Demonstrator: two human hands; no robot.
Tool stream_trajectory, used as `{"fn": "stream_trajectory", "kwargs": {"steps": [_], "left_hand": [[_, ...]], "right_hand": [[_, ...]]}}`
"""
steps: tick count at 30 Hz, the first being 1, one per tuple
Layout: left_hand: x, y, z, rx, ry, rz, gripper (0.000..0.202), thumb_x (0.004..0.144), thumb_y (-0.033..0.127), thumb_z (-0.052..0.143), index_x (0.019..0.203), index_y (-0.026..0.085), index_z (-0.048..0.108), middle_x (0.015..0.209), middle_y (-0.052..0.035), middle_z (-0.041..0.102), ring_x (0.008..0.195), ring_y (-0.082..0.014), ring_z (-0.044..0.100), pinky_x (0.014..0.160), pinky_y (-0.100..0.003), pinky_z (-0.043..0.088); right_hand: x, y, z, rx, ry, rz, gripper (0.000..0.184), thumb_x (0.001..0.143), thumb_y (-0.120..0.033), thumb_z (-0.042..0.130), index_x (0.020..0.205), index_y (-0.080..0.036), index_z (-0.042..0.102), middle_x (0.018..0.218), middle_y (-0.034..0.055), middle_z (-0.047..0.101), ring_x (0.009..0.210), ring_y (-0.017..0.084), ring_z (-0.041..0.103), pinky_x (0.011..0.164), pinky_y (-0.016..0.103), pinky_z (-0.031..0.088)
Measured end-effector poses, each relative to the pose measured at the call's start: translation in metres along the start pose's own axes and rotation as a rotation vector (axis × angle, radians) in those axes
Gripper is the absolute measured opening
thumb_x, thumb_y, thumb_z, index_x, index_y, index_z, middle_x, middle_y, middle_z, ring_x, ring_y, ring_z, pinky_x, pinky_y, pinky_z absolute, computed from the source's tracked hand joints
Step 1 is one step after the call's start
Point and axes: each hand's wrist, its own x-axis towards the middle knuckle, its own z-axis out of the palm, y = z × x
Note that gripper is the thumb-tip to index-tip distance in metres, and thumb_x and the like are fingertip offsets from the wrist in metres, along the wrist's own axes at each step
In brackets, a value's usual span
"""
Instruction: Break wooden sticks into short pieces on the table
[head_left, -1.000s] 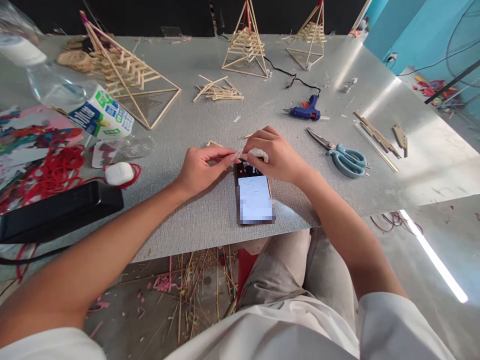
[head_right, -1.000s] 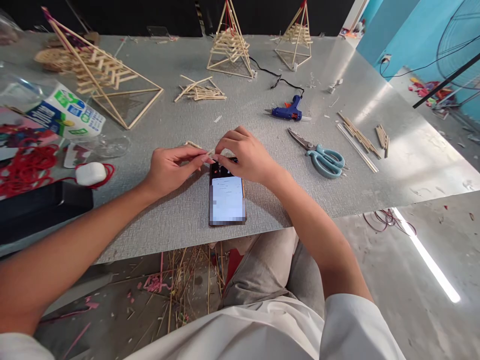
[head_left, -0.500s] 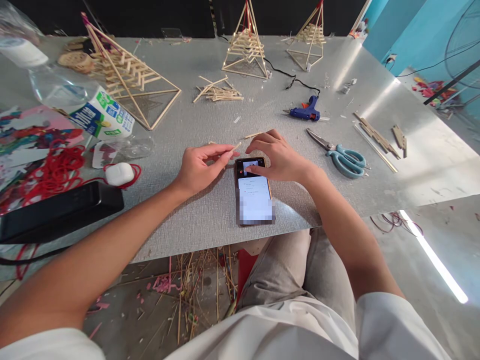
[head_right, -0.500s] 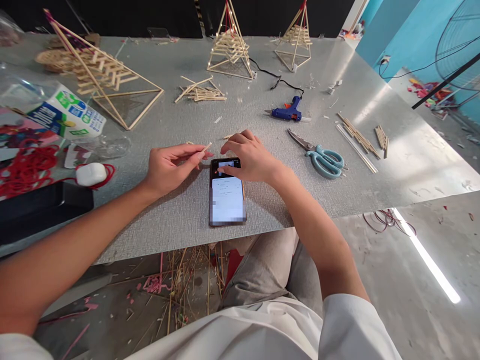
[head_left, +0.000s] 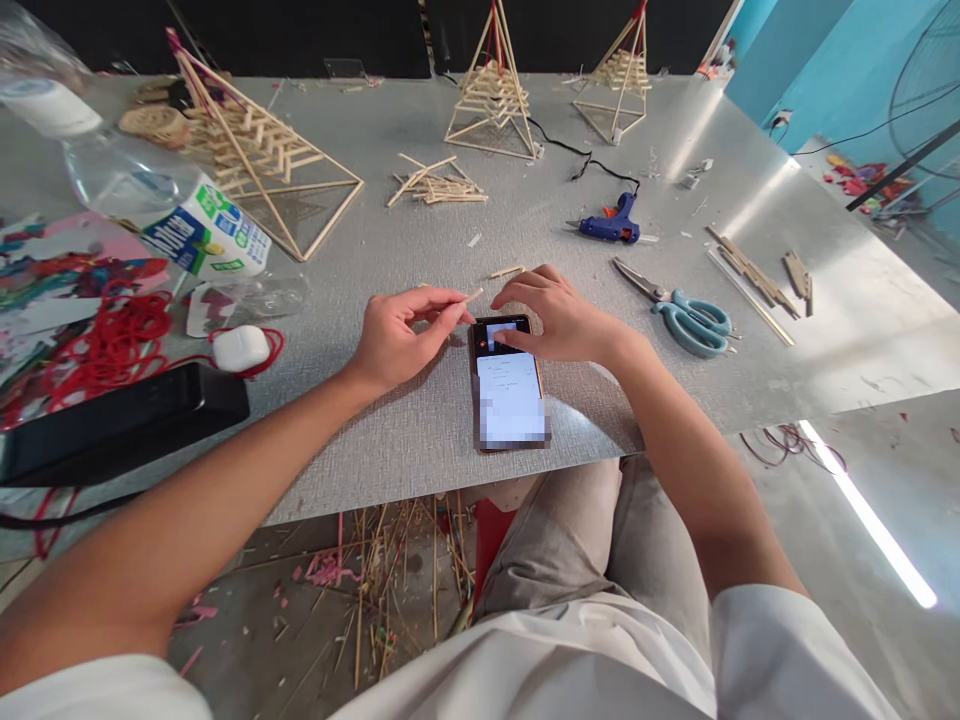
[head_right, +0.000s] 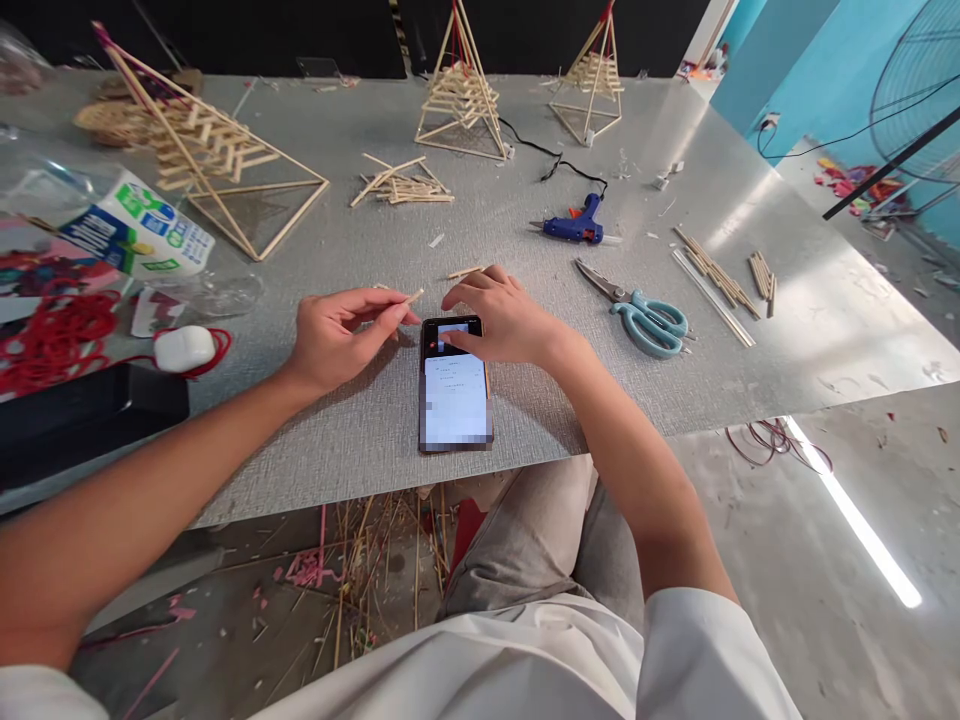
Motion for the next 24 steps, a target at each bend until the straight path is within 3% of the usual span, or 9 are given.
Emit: {"fn": "stream_trajectory", "kwargs": {"steps": [5,9,16,24], "left_hand": [[0.0025,-0.0022,0.0025,-0.079,-0.008,-0.050,0.033,0.101,0.049,0.070,0.113,0.019,0.078,0.087,-0.0054,0.079,0.067,-0.0133,0.071,0.066,-0.025,0.061],[0.0033,-0.0026,0.0017,-0.076,-0.030,-0.027,0.043,0.104,0.052,0.066,0.133,0.021,0.077,0.092,-0.0051,0.079,0.068,-0.0118,0.067,0.070,-0.026,0.060],[0.0050,-0.0050,0.0031,-0.122,0.024,-0.099,0.046,0.100,0.060,0.071,0.120,0.021,0.085,0.100,-0.0081,0.083,0.068,-0.0121,0.071,0.068,-0.027,0.064],[0.0064,-0.0059,0.0051,-0.165,0.039,-0.115,0.044,0.097,0.060,0.075,0.119,0.022,0.086,0.106,-0.0092,0.085,0.068,-0.0122,0.071,0.068,-0.028,0.066]], "right_hand": [[0.0002,-0.0002,-0.0007,-0.001,-0.043,-0.006,0.036,0.099,-0.048,0.071,0.125,-0.024,0.074,0.131,0.0126,0.073,0.129,0.034,0.056,0.119,0.055,0.041],[0.0002,-0.0003,-0.0003,-0.001,-0.031,0.003,0.036,0.100,-0.047,0.068,0.125,-0.022,0.074,0.133,0.0138,0.072,0.130,0.034,0.056,0.119,0.054,0.042],[-0.0003,-0.0011,-0.0010,0.005,-0.005,0.004,0.030,0.102,-0.042,0.065,0.124,-0.023,0.074,0.136,0.0130,0.072,0.131,0.034,0.055,0.118,0.056,0.043],[-0.0006,-0.0005,-0.0008,0.007,-0.061,0.017,0.032,0.101,-0.039,0.066,0.127,-0.024,0.073,0.138,0.0130,0.071,0.134,0.036,0.054,0.123,0.059,0.041]]}}
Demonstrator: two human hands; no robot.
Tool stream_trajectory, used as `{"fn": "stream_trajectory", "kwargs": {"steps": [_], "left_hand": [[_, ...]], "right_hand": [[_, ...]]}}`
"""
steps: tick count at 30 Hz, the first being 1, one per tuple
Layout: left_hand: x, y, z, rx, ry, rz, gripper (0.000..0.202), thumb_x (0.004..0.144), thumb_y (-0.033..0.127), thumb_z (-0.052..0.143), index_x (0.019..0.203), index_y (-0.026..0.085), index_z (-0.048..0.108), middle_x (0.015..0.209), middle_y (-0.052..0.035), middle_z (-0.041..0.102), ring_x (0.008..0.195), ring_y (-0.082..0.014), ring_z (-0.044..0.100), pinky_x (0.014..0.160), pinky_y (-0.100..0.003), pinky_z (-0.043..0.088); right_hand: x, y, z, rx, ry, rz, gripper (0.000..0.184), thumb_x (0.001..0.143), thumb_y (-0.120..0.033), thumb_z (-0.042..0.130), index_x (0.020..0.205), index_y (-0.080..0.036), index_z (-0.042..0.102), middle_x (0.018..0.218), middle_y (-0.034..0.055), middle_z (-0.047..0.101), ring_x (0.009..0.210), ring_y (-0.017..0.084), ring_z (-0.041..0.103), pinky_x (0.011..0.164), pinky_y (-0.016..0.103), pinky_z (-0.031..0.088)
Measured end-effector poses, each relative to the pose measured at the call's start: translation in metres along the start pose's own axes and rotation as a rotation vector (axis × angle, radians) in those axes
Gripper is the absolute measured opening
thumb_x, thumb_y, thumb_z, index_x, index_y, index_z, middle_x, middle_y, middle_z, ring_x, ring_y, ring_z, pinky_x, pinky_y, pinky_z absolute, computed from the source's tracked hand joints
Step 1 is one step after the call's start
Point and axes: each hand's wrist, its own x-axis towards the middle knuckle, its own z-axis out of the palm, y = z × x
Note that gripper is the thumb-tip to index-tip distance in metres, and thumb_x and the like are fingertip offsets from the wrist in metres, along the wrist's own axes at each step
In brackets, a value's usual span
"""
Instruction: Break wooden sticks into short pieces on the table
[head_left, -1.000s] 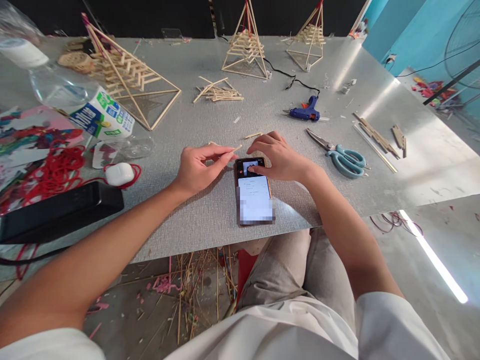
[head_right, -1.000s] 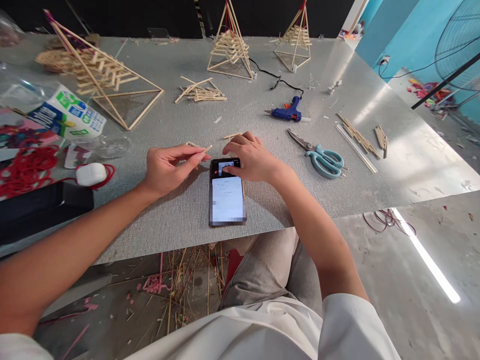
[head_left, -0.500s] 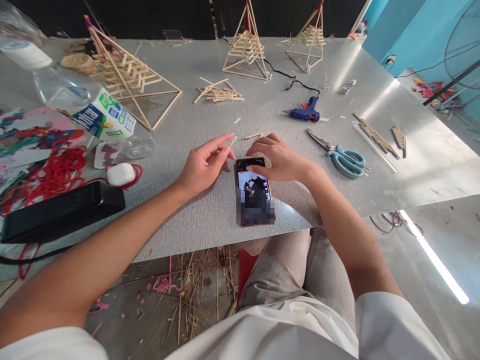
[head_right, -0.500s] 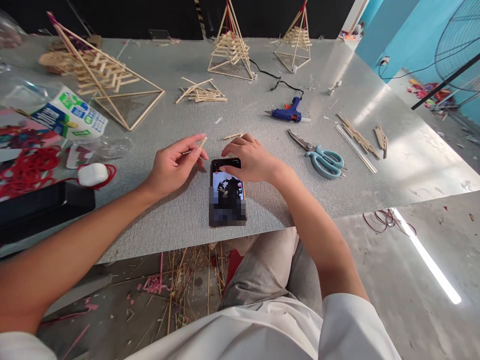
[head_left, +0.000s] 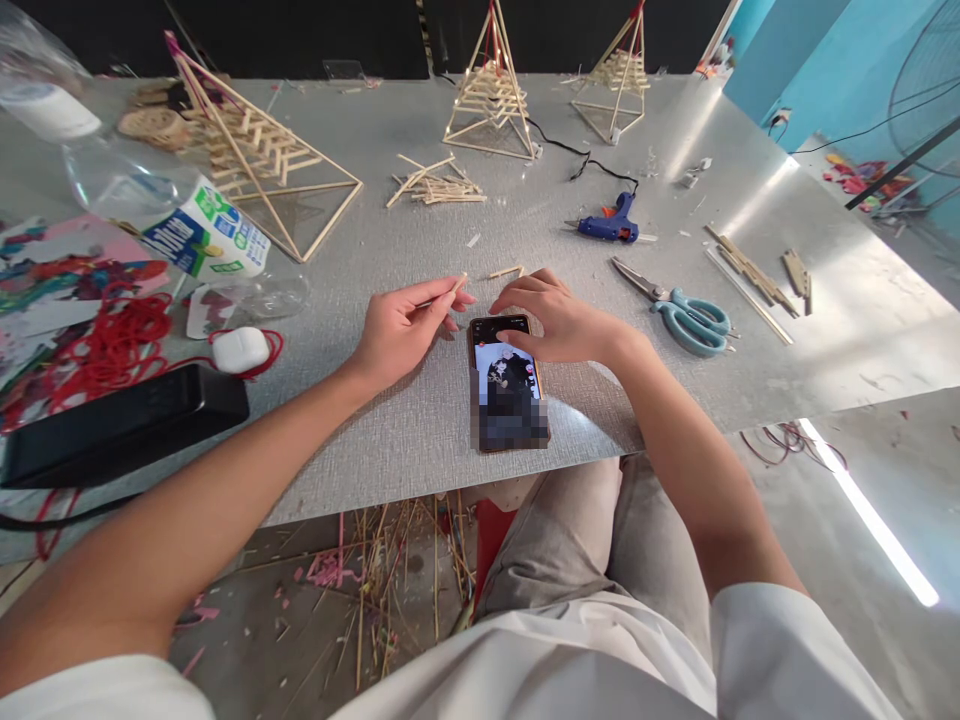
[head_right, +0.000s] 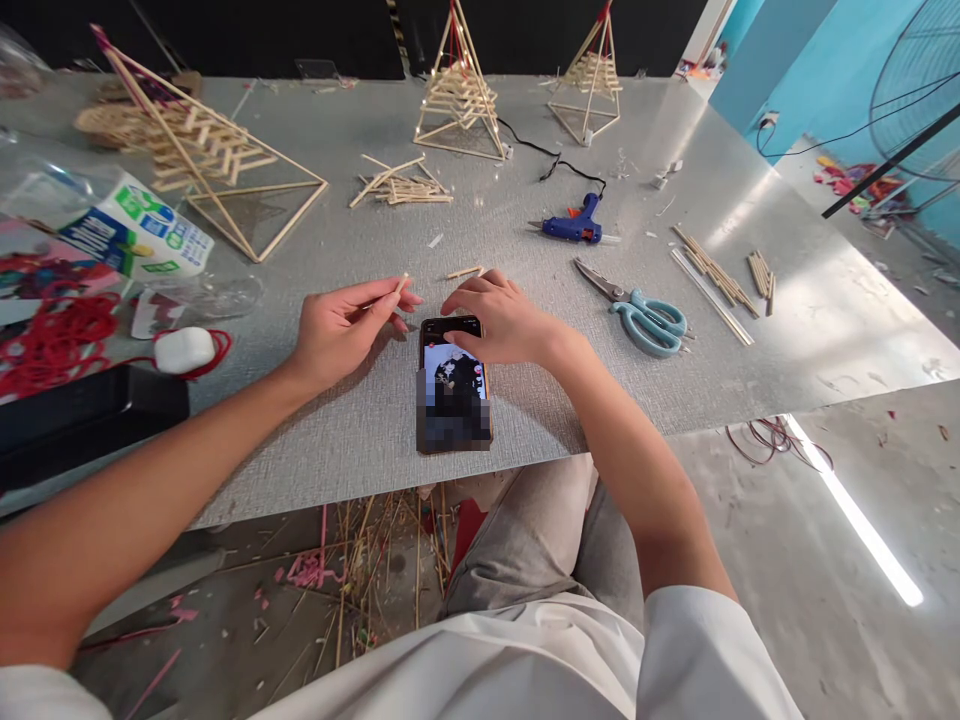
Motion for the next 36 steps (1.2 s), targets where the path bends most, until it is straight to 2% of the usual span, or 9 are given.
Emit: {"fn": "stream_trajectory", "kwargs": {"steps": [4,8,14,20,23,27,32,36], "left_hand": [[-0.0006,-0.0017,-0.0013,0.016,-0.020,0.008,0.046,0.098,0.061,0.073,0.122,0.023,0.085,0.108,-0.0088,0.085,0.069,-0.0120,0.071,0.070,-0.028,0.066],[-0.0003,-0.0064,-0.0020,0.021,-0.019,0.024,0.046,0.099,0.061,0.072,0.119,0.022,0.086,0.100,-0.0081,0.084,0.072,-0.0129,0.071,0.069,-0.027,0.065],[-0.0005,-0.0021,-0.0026,0.068,0.025,0.093,0.041,0.100,0.059,0.071,0.110,0.022,0.087,0.088,-0.0066,0.082,0.070,-0.0141,0.071,0.068,-0.028,0.063],[-0.0025,0.0030,-0.0058,0.162,0.012,0.132,0.032,0.101,0.049,0.068,0.100,0.024,0.088,0.086,-0.0045,0.083,0.076,-0.0165,0.075,0.078,-0.031,0.063],[-0.0035,0.0029,-0.0061,0.172,0.030,0.144,0.029,0.100,0.047,0.070,0.094,0.024,0.087,0.079,-0.0029,0.080,0.074,-0.0165,0.074,0.077,-0.030,0.061],[-0.0036,0.0027,-0.0047,0.143,0.059,0.095,0.026,0.095,0.048,0.078,0.088,0.024,0.087,0.076,-0.0018,0.080,0.069,-0.0151,0.072,0.071,-0.028,0.061],[-0.0019,0.0015,-0.0022,0.082,0.040,0.046,0.033,0.095,0.053,0.078,0.096,0.022,0.088,0.078,-0.0041,0.082,0.060,-0.0124,0.068,0.060,-0.025,0.059],[-0.0013,-0.0009,-0.0015,0.026,-0.041,0.053,0.035,0.098,0.053,0.075,0.107,0.021,0.088,0.089,-0.0073,0.084,0.063,-0.0109,0.068,0.062,-0.024,0.060]], "right_hand": [[-0.0004,0.0005,0.0002,-0.004,0.003,0.000,0.032,0.100,-0.038,0.066,0.128,-0.025,0.073,0.138,0.0121,0.071,0.134,0.035,0.053,0.123,0.059,0.041],[-0.0006,0.0014,-0.0001,-0.007,-0.011,-0.007,0.033,0.098,-0.037,0.068,0.129,-0.025,0.073,0.139,0.0116,0.070,0.135,0.035,0.053,0.123,0.058,0.041],[0.0003,0.0039,0.0007,-0.005,-0.051,-0.005,0.048,0.092,-0.047,0.079,0.134,-0.024,0.072,0.141,0.0129,0.069,0.137,0.036,0.053,0.123,0.059,0.041],[0.0024,0.0018,0.0004,-0.021,0.086,-0.005,0.042,0.101,-0.046,0.071,0.133,-0.018,0.072,0.142,0.0162,0.071,0.134,0.036,0.056,0.120,0.056,0.044],[0.0037,-0.0004,-0.0009,-0.015,0.171,-0.032,0.037,0.104,-0.046,0.065,0.128,-0.019,0.073,0.135,0.0140,0.075,0.128,0.033,0.060,0.118,0.051,0.044],[0.0042,-0.0018,-0.0011,-0.032,0.234,-0.013,0.032,0.107,-0.041,0.059,0.125,-0.018,0.073,0.131,0.0142,0.078,0.125,0.033,0.063,0.116,0.051,0.044],[0.0046,-0.0036,-0.0001,-0.005,0.227,-0.043,0.029,0.107,-0.038,0.061,0.122,-0.019,0.075,0.130,0.0126,0.079,0.123,0.032,0.064,0.114,0.048,0.046],[0.0066,-0.0044,0.0006,0.040,0.271,-0.097,0.026,0.108,-0.034,0.060,0.121,-0.019,0.076,0.126,0.0106,0.081,0.118,0.029,0.067,0.111,0.045,0.048]]}}
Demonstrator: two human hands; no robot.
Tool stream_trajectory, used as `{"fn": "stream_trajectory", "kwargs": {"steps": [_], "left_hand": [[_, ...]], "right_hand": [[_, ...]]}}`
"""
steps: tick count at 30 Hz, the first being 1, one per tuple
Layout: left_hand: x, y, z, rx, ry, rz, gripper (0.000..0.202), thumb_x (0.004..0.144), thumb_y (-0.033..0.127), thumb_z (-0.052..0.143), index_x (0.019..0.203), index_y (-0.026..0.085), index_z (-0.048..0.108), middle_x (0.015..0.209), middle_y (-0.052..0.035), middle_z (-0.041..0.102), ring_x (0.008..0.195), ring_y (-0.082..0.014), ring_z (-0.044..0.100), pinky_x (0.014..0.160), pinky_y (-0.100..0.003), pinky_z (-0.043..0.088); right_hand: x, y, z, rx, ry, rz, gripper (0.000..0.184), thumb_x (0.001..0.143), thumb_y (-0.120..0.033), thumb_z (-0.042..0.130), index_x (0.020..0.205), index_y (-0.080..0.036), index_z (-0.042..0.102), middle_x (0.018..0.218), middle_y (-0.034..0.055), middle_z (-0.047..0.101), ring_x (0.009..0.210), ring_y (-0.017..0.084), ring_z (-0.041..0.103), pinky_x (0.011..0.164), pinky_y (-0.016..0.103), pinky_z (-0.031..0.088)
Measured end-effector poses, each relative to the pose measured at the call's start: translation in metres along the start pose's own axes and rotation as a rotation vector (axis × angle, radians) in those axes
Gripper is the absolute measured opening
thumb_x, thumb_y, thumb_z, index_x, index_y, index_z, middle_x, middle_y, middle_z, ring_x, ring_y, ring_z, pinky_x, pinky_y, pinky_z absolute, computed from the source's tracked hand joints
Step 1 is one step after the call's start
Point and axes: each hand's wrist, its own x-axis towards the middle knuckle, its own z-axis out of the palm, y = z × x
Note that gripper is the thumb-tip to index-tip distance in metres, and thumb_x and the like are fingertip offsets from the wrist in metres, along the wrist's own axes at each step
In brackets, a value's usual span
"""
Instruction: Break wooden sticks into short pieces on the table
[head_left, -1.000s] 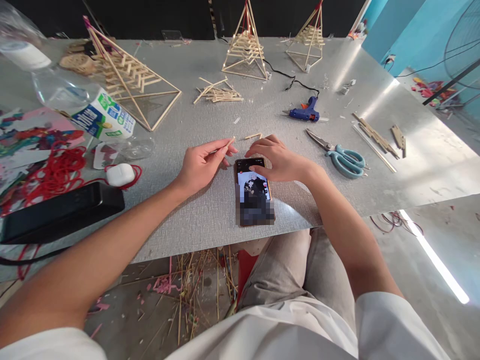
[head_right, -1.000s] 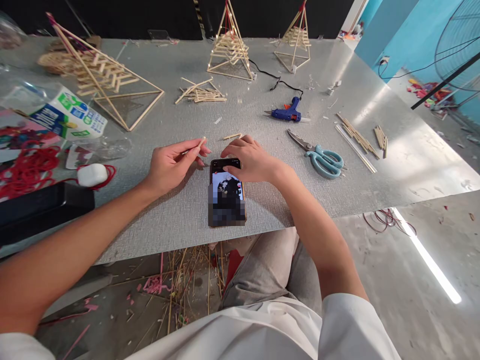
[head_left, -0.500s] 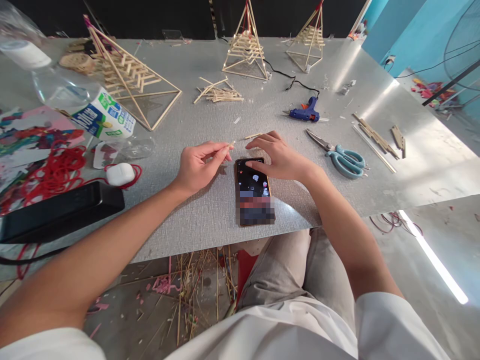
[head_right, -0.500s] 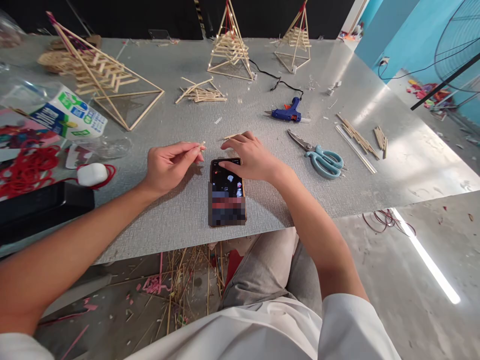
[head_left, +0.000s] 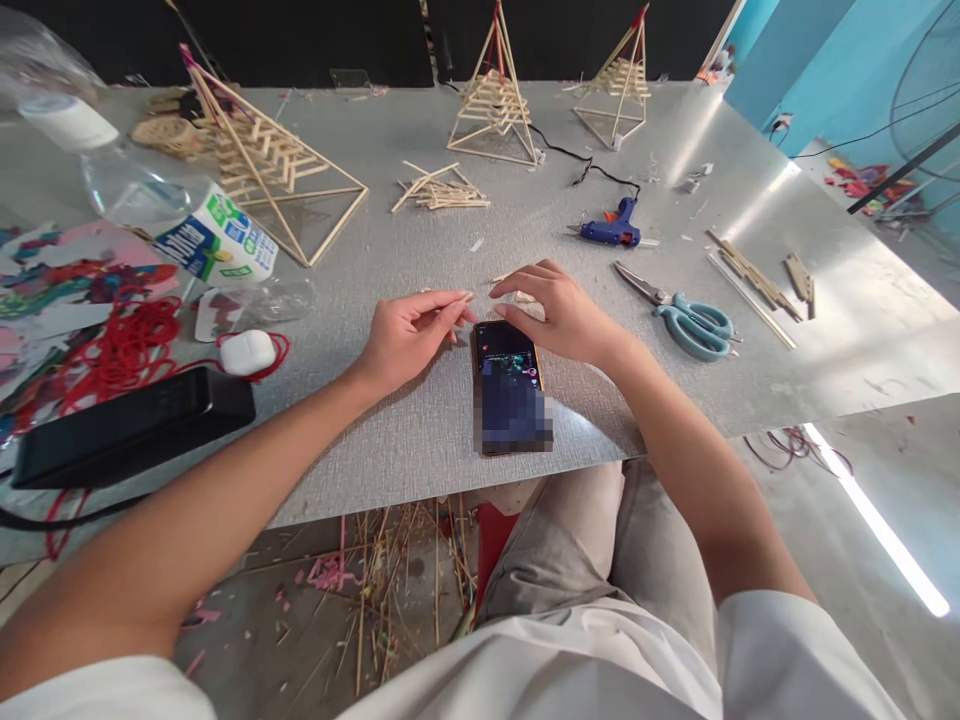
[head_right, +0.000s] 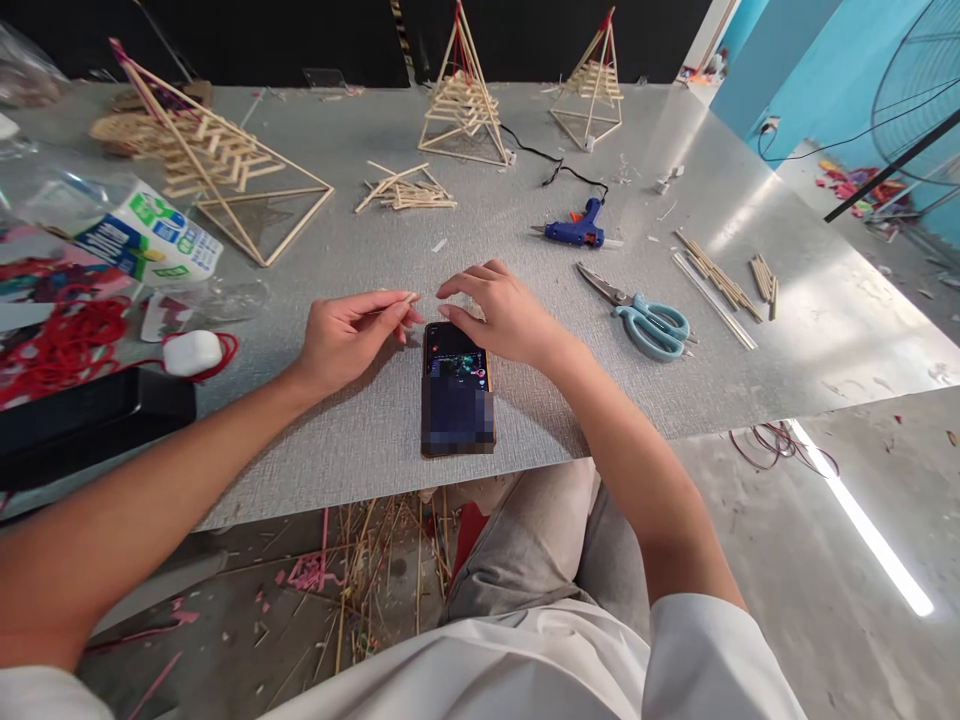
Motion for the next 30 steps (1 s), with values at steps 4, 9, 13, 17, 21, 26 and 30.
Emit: {"fn": "stream_trajectory", "kwargs": {"steps": [4,9,13,17,21,26,30], "left_hand": [[-0.0003,-0.0007,0.0000,-0.041,-0.032,-0.001,0.036,0.098,0.050,0.075,0.113,0.020,0.087,0.095,-0.0090,0.085,0.068,-0.0119,0.071,0.063,-0.023,0.062],[-0.0003,0.0000,-0.0005,-0.013,-0.019,0.006,0.032,0.098,0.045,0.076,0.111,0.018,0.087,0.091,-0.0081,0.085,0.067,-0.0115,0.071,0.061,-0.022,0.061],[0.0000,0.0025,-0.0011,0.002,0.009,0.003,0.026,0.095,0.042,0.078,0.100,0.017,0.086,0.079,-0.0050,0.080,0.061,-0.0103,0.068,0.059,-0.021,0.058],[0.0001,0.0052,-0.0019,0.005,0.004,0.018,0.021,0.094,0.038,0.079,0.094,0.017,0.083,0.067,-0.0009,0.073,0.057,-0.0097,0.065,0.058,-0.021,0.056],[-0.0005,0.0041,-0.0019,0.010,-0.008,0.031,0.018,0.095,0.035,0.078,0.098,0.017,0.081,0.068,0.0008,0.071,0.056,-0.0091,0.066,0.058,-0.021,0.055],[-0.0013,0.0053,-0.0008,-0.044,-0.034,0.007,0.022,0.095,0.038,0.081,0.105,0.019,0.078,0.071,0.0007,0.073,0.054,-0.0093,0.066,0.057,-0.021,0.057],[-0.0020,0.0088,-0.0010,-0.069,-0.046,-0.011,0.031,0.099,0.046,0.076,0.115,0.019,0.078,0.071,0.0000,0.073,0.053,-0.0095,0.064,0.053,-0.021,0.058]], "right_hand": [[0.0004,0.0019,0.0008,0.012,0.013,-0.016,0.023,0.107,-0.031,0.061,0.119,-0.019,0.077,0.124,0.0100,0.081,0.115,0.028,0.069,0.109,0.045,0.048],[-0.0003,0.0034,0.0007,0.013,-0.041,-0.027,0.021,0.106,-0.029,0.061,0.117,-0.021,0.077,0.126,0.0099,0.081,0.117,0.028,0.069,0.111,0.046,0.047],[0.0000,0.0033,-0.0002,0.005,-0.065,-0.026,0.020,0.107,-0.029,0.060,0.115,-0.021,0.076,0.125,0.0103,0.081,0.116,0.028,0.071,0.111,0.046,0.047],[0.0001,0.0029,-0.0009,-0.009,-0.062,-0.026,0.021,0.107,-0.027,0.060,0.115,-0.019,0.077,0.124,0.0111,0.081,0.116,0.028,0.071,0.111,0.046,0.047],[0.0000,0.0014,-0.0017,-0.013,-0.057,-0.024,0.022,0.107,-0.025,0.060,0.116,-0.018,0.078,0.123,0.0112,0.081,0.115,0.027,0.071,0.111,0.045,0.048],[0.0006,-0.0004,-0.0028,0.005,-0.050,-0.027,0.021,0.106,-0.026,0.061,0.115,-0.019,0.078,0.124,0.0101,0.082,0.115,0.027,0.071,0.110,0.045,0.048],[0.0006,-0.0005,-0.0025,0.008,-0.060,-0.013,0.021,0.106,-0.026,0.060,0.114,-0.020,0.078,0.124,0.0096,0.082,0.116,0.027,0.071,0.112,0.045,0.047]]}}
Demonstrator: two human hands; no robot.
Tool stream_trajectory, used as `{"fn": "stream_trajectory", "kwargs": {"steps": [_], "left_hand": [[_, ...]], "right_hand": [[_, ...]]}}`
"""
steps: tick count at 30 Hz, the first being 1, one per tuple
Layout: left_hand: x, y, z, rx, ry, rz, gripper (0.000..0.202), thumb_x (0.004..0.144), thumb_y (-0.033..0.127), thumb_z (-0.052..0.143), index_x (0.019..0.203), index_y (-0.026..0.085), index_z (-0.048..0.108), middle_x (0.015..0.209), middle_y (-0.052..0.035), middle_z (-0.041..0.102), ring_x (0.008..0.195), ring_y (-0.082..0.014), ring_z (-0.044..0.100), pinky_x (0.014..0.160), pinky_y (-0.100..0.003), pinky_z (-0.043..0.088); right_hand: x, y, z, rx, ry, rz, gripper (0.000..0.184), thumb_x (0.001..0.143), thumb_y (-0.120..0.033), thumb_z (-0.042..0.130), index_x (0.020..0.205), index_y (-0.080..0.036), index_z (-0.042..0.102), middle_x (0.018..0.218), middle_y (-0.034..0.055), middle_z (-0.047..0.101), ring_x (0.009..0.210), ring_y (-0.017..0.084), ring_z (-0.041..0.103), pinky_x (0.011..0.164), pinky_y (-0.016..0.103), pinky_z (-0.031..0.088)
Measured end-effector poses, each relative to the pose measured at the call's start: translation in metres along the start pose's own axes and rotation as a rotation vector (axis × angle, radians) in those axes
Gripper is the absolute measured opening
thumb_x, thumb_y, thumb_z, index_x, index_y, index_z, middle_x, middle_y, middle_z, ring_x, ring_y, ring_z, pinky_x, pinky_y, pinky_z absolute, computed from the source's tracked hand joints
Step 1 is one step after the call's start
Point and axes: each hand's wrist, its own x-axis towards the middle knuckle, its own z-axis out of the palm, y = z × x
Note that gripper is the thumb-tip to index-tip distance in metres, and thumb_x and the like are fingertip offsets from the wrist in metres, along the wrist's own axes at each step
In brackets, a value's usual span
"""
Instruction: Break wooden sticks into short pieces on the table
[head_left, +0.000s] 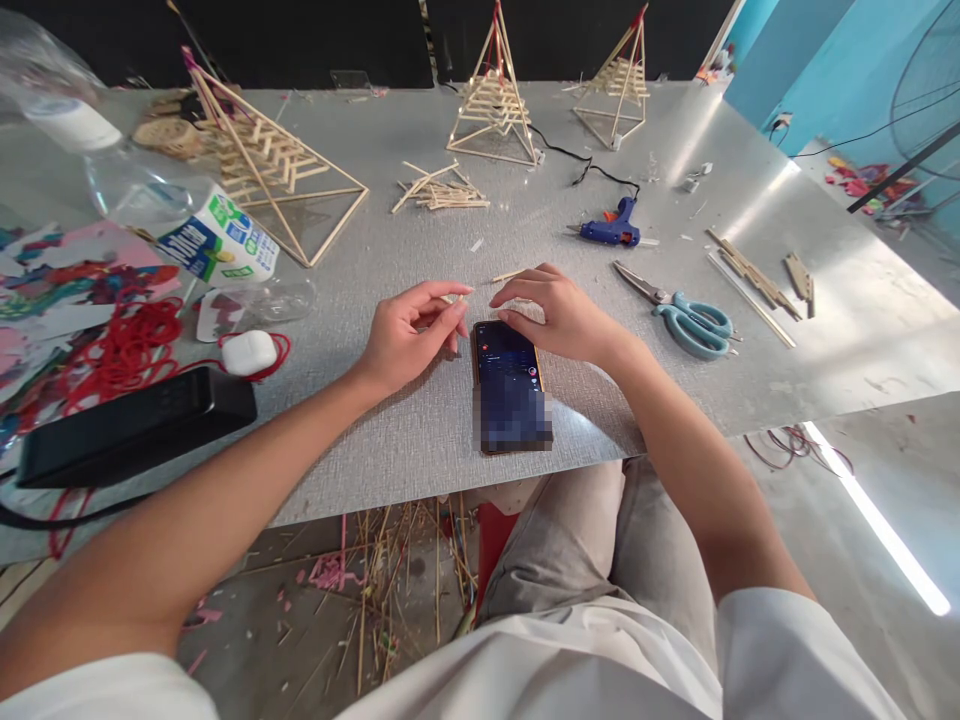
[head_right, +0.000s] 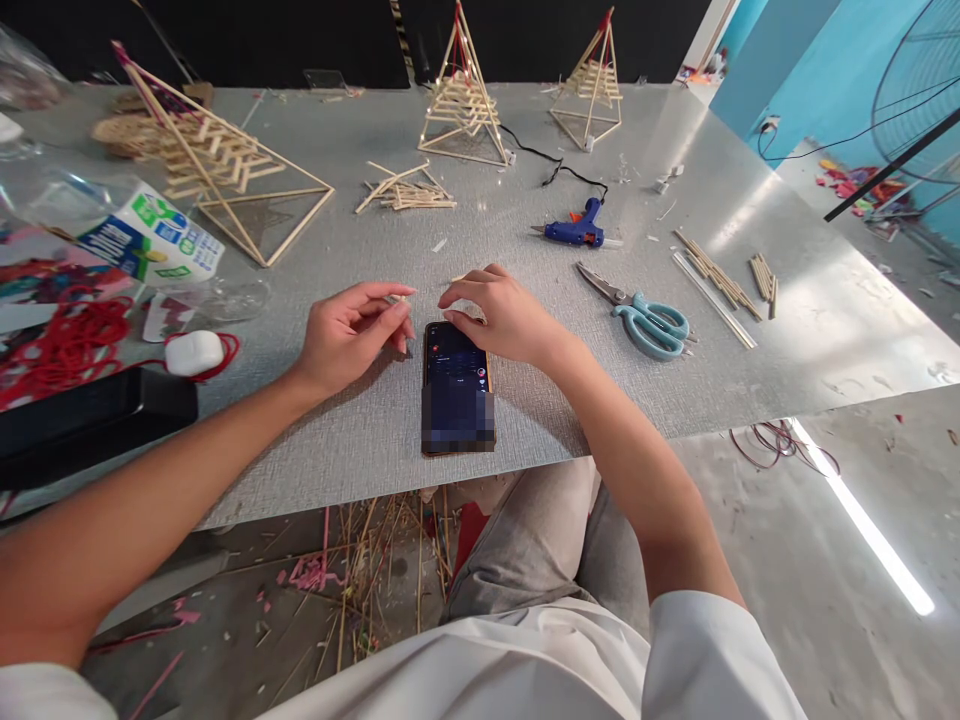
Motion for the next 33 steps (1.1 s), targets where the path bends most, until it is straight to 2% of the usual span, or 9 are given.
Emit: {"fn": "stream_trajectory", "kwargs": {"steps": [7,14,17,19,21,24,28,31,33], "left_hand": [[-0.001,0.001,0.000,-0.040,-0.013,-0.019,0.036,0.098,0.050,0.079,0.117,0.020,0.073,0.080,-0.0017,0.079,0.051,-0.0096,0.067,0.052,-0.021,0.059],[0.000,0.002,0.000,-0.030,-0.022,-0.031,0.037,0.096,0.053,0.080,0.110,0.021,0.067,0.079,-0.0021,0.080,0.052,-0.0111,0.070,0.055,-0.023,0.060],[-0.002,0.002,0.001,-0.030,-0.017,-0.048,0.044,0.094,0.056,0.082,0.114,0.022,0.063,0.080,-0.0018,0.081,0.050,-0.0124,0.070,0.055,-0.025,0.059],[-0.004,0.001,0.002,0.022,-0.005,-0.036,0.047,0.092,0.056,0.083,0.117,0.022,0.062,0.080,-0.0012,0.082,0.054,-0.0144,0.074,0.060,-0.027,0.061],[-0.007,0.001,0.002,0.121,0.004,0.003,0.046,0.090,0.056,0.086,0.115,0.023,0.065,0.078,-0.0006,0.082,0.064,-0.0171,0.079,0.068,-0.028,0.063],[-0.010,0.000,0.001,0.223,0.010,0.085,0.038,0.088,0.055,0.088,0.100,0.022,0.073,0.077,-0.0012,0.082,0.074,-0.0191,0.082,0.074,-0.029,0.062],[-0.007,-0.003,-0.001,0.259,0.027,0.192,0.031,0.090,0.052,0.087,0.087,0.022,0.081,0.080,-0.0027,0.083,0.066,-0.0143,0.073,0.065,-0.027,0.055],[-0.005,-0.004,-0.003,0.266,0.024,0.238,0.028,0.092,0.052,0.085,0.087,0.024,0.085,0.081,-0.0028,0.083,0.058,-0.0120,0.063,0.060,-0.028,0.051],[-0.004,-0.004,-0.003,0.246,0.022,0.236,0.026,0.093,0.051,0.083,0.090,0.025,0.087,0.081,-0.0034,0.083,0.062,-0.0135,0.065,0.061,-0.029,0.052]], "right_hand": [[0.000,0.000,0.000,0.023,-0.008,0.018,0.021,0.106,-0.028,0.059,0.113,-0.022,0.077,0.125,0.0096,0.081,0.117,0.027,0.069,0.114,0.047,0.045],[0.001,-0.001,0.000,0.035,0.018,-0.003,0.021,0.105,-0.029,0.059,0.111,-0.021,0.078,0.122,0.0105,0.082,0.115,0.027,0.071,0.113,0.047,0.047],[0.001,-0.005,0.000,0.060,0.044,-0.003,0.021,0.106,-0.029,0.058,0.108,-0.022,0.078,0.119,0.0091,0.082,0.112,0.026,0.071,0.111,0.046,0.047],[0.002,-0.008,0.001,0.096,0.079,-0.002,0.022,0.107,-0.032,0.058,0.108,-0.022,0.079,0.116,0.0084,0.083,0.109,0.024,0.071,0.106,0.044,0.049],[0.002,-0.011,0.003,0.142,0.120,-0.005,0.023,0.107,-0.034,0.060,0.108,-0.022,0.079,0.114,0.0080,0.083,0.107,0.023,0.070,0.101,0.042,0.050],[0.003,-0.013,0.009,0.188,0.142,-0.079,0.021,0.107,-0.034,0.062,0.104,-0.023,0.080,0.110,0.0066,0.084,0.104,0.022,0.072,0.101,0.041,0.051],[0.004,-0.012,0.015,0.174,0.136,-0.195,0.020,0.108,-0.029,0.061,0.102,-0.023,0.079,0.105,0.0047,0.084,0.100,0.021,0.075,0.100,0.041,0.051],[0.004,-0.014,0.015,0.146,0.156,-0.180,0.023,0.109,-0.029,0.058,0.102,-0.024,0.078,0.103,0.0047,0.084,0.097,0.021,0.074,0.100,0.043,0.051],[0.004,-0.015,0.013,0.139,0.172,-0.167,0.023,0.109,-0.031,0.057,0.101,-0.024,0.078,0.103,0.0047,0.084,0.096,0.021,0.073,0.101,0.043,0.051]]}}
